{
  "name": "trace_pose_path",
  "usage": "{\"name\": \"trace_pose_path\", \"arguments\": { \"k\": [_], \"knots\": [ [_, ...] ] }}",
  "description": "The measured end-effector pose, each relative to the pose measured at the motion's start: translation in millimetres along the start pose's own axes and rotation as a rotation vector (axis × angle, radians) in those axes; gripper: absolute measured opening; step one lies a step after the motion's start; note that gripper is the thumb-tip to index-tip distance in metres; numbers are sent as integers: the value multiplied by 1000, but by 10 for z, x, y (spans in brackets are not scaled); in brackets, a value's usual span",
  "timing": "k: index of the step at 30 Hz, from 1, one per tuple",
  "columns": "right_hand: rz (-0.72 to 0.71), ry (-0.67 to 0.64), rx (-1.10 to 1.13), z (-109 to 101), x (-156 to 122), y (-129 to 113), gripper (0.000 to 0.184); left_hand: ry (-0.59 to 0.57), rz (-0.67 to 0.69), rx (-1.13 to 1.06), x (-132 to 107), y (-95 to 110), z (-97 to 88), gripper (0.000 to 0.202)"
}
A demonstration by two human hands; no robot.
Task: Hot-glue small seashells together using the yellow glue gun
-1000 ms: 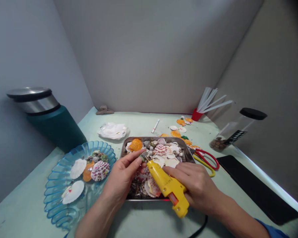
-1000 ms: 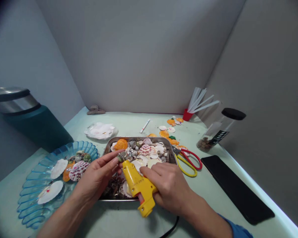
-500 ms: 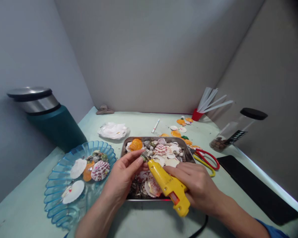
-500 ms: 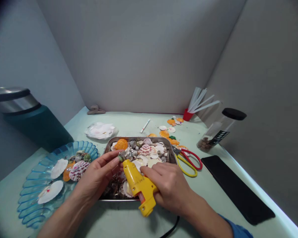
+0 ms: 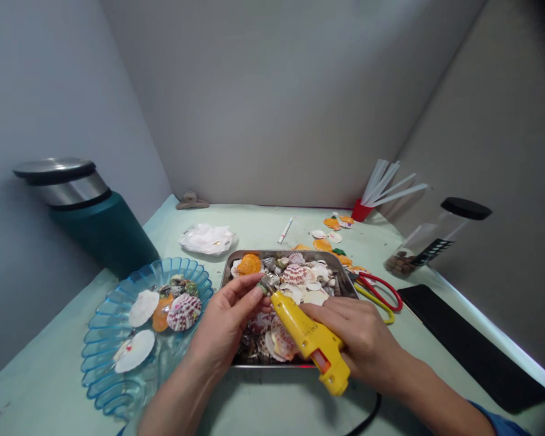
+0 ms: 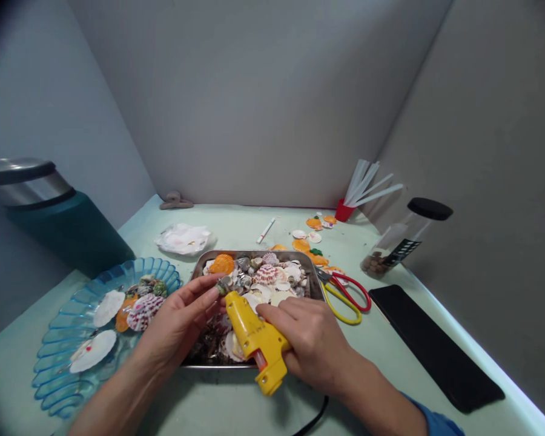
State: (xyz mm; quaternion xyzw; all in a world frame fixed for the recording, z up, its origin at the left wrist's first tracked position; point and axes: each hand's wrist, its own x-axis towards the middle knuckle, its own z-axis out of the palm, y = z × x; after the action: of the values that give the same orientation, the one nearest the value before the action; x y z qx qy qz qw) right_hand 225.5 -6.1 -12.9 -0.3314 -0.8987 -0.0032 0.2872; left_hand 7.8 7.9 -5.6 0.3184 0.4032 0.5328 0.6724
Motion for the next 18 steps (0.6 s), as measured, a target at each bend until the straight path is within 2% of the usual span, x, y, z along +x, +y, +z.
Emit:
{"name": "trace_pose_path", "arguments": {
  "k": [7,18],
  "knots": [
    [-2,9,-40,1,24,-11,40,5,-5,-11,-2,15,14,29],
    [2,-1,-58,-7,22,-18,41,-7,5,27,6,1,-9,32]
  ]
}}
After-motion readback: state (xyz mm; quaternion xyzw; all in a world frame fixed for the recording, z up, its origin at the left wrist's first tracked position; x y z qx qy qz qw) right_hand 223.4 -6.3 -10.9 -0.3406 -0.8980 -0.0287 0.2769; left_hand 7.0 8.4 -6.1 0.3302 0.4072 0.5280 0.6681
